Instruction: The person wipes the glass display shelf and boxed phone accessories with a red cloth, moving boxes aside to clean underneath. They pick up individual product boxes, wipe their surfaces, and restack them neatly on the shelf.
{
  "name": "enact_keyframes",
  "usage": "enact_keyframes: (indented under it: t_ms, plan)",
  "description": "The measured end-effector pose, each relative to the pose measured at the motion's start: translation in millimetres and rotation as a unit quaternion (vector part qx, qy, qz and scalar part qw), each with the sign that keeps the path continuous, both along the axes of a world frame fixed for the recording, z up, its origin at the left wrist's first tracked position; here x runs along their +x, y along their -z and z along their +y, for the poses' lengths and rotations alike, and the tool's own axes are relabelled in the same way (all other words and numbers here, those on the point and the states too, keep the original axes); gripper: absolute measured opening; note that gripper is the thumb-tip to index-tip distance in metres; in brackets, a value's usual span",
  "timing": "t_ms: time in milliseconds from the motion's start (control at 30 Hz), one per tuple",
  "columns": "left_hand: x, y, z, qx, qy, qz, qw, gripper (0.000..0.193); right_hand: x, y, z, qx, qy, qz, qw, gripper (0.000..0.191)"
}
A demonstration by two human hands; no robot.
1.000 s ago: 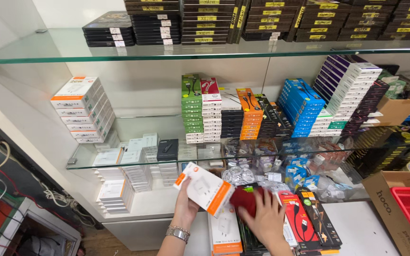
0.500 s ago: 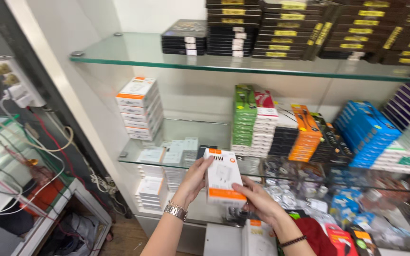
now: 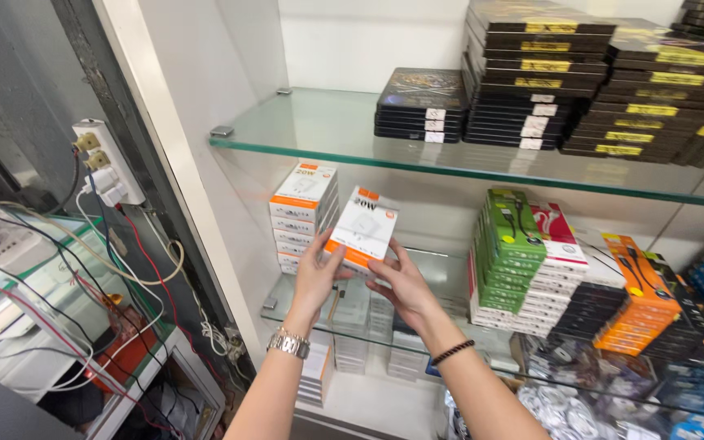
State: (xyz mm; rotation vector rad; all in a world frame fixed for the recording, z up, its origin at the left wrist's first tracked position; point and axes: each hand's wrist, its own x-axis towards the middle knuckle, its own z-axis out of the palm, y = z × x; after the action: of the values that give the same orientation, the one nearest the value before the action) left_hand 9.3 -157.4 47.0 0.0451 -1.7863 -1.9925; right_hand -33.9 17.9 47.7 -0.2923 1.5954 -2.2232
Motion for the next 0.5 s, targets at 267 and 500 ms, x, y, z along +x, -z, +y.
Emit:
enact_keyframes:
  t_ms: [267,500]
  plan:
    - [-63.4,-39.6,-78.4,-0.287,-0.257,0.058,0.921,0.052,-83.0,-22.7,-111.3,-0.025,0.026,0.154,0.987,0.080]
    - [-53.0,7.1,-61.9,-0.487,-0.327,0.125,0.800,0.059,-67.5,7.0,-136.0,0.145,0.023,0.339,0.929,0.070]
